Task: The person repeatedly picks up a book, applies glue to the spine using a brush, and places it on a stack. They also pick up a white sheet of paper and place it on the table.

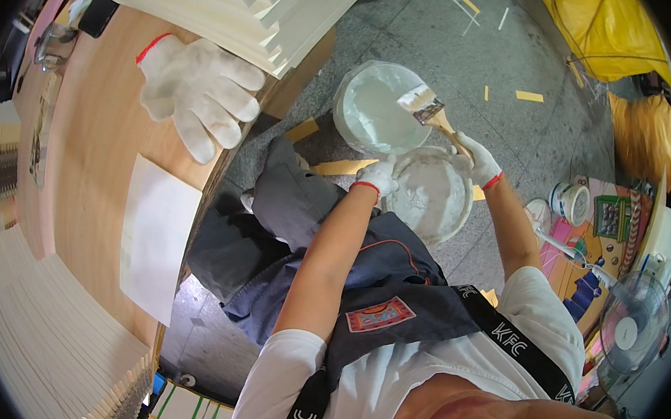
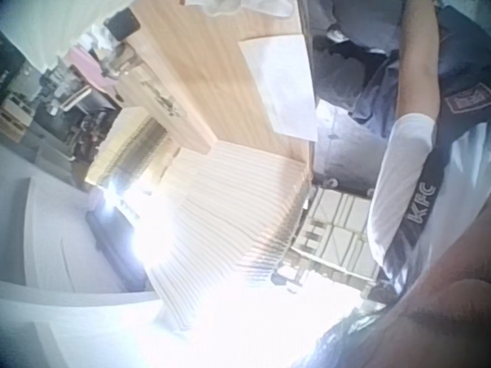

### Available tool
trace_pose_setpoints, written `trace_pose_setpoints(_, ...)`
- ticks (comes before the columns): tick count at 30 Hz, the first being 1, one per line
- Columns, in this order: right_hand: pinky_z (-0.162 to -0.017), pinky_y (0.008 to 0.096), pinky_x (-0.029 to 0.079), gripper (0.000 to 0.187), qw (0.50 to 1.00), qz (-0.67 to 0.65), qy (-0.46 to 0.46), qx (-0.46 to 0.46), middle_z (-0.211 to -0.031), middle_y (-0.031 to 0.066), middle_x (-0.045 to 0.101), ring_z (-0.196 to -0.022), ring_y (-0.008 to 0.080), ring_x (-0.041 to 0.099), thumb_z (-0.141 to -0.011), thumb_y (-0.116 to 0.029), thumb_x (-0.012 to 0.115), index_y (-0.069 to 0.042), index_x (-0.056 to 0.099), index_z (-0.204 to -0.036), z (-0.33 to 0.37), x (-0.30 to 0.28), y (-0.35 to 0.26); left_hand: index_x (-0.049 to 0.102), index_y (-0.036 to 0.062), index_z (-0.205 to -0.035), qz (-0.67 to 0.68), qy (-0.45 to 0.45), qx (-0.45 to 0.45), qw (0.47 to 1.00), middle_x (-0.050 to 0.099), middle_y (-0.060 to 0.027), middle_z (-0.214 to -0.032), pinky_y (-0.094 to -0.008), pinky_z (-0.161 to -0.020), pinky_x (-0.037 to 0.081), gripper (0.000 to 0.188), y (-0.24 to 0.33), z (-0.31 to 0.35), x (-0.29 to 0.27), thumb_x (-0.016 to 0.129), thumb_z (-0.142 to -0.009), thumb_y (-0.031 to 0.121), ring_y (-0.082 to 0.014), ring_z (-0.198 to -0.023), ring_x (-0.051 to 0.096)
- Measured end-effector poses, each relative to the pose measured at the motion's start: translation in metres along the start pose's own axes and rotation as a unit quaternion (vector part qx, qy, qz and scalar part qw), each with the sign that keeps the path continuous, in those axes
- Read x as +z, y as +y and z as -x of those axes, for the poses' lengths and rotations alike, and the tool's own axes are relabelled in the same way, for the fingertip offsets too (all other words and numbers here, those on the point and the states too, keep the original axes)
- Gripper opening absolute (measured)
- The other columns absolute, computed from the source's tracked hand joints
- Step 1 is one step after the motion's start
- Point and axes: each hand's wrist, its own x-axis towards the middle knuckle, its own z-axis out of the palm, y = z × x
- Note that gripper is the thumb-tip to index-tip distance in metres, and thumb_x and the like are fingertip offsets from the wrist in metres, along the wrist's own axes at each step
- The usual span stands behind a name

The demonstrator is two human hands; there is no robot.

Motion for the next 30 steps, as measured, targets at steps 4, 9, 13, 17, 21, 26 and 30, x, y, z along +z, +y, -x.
trace_pose_setpoints(4, -0.036, 0.0245, 0.031, 0.048, 0.972, -0.123, -0.2, -0.011, -0.058, -0.0065, 0.046, -0.037, 0.0049, 0.039, -0.107, -0.046, 0.036, -0.011, 0.05, -0.138, 0.01, 0.01, 0.017, 0.039, 0.0107, -0.136, 0.0, -0.006, -0.013, 1.0, 0.06, -0.025, -0.127, -0.0538, -0.098, 0.045, 0.065, -0.001, 0.0, -0.001, 0.064, -0.08, 0.032, -0.0438, -0.12, 0.057)
trace_pose_setpoints(9, -0.035, 0.0254, 0.029, 0.055, 0.897, -0.21, -0.388, -0.021, -0.056, -0.0078, 0.041, -0.035, 0.0039, 0.036, -0.108, -0.048, 0.029, -0.009, 0.041, -0.145, -0.002, 0.019, 0.038, 0.044, 0.0072, -0.135, -0.033, -0.02, 0.008, 0.999, 0.06, -0.0235, -0.129, -0.0532, -0.097, 0.046, 0.063, -0.006, -0.009, 0.001, 0.063, -0.081, 0.034, -0.0425, -0.12, 0.058)
trace_pose_setpoints(13, -0.034, 0.025, 0.029, 0.055, 0.876, -0.128, -0.46, -0.066, -0.054, -0.0051, 0.045, -0.034, 0.0064, 0.038, -0.105, -0.048, 0.038, -0.009, 0.043, -0.143, -0.015, 0.024, 0.041, 0.039, 0.005, -0.141, -0.047, -0.02, 0.009, 0.999, 0.06, -0.0227, -0.13, -0.0494, -0.096, 0.049, 0.072, -0.002, -0.008, -0.003, 0.067, -0.08, 0.032, -0.04, -0.117, 0.06)
trace_pose_setpoints(17, -0.038, 0.0231, 0.034, 0.047, 0.93, 0.004, -0.345, -0.127, -0.067, -0.0003, 0.056, -0.041, 0.0073, 0.043, -0.1, -0.04, 0.054, -0.008, 0.046, -0.135, 0.015, 0.067, 0.018, 0.035, 0.006, -0.145, -0.008, 0.001, -0.007, 1.0, 0.06, -0.0247, -0.13, -0.0483, -0.097, 0.05, 0.076, -0.018, -0.025, 0.001, 0.068, -0.079, 0.029, -0.0391, -0.117, 0.061)
trace_pose_setpoints(21, -0.049, 0.0193, 0.039, 0.042, 0.952, -0.005, -0.231, -0.199, -0.1, 0.0022, 0.061, -0.058, 0.0055, 0.049, -0.094, -0.023, 0.062, -0.011, 0.046, -0.131, 0.046, 0.1, -0.002, 0.034, 0.0096, -0.14, 0.125, 0.095, -0.116, 0.981, 0.062, -0.0276, -0.121, -0.0498, -0.096, 0.048, 0.069, -0.019, -0.024, -0.007, 0.065, -0.08, 0.024, -0.0404, -0.114, 0.062)
trace_pose_setpoints(26, -0.047, 0.0209, 0.037, 0.044, 0.946, 0.03, -0.198, -0.254, -0.081, -0.006, 0.055, -0.051, 0.0038, 0.043, -0.097, -0.032, 0.055, -0.013, 0.044, -0.135, 0.072, 0.106, -0.028, 0.028, 0.0122, -0.141, 0.262, 0.306, -0.173, 0.899, 0.062, -0.0258, -0.119, -0.0512, -0.096, 0.047, 0.069, -0.04, -0.036, -0.01, 0.063, -0.081, 0.02, -0.0433, -0.111, 0.062)
trace_pose_setpoints(30, -0.044, 0.0206, 0.035, 0.055, 0.941, 0.047, -0.195, -0.271, -0.077, -0.0051, 0.054, -0.049, 0.0036, 0.043, -0.095, -0.031, 0.06, -0.012, 0.039, -0.141, 0.078, 0.097, -0.028, 0.03, 0.0123, -0.141, 0.331, 0.307, -0.197, 0.87, 0.059, -0.0248, -0.128, -0.0509, -0.096, 0.046, 0.067, -0.049, -0.05, -0.017, 0.065, -0.086, 0.026, -0.0426, -0.116, 0.06)
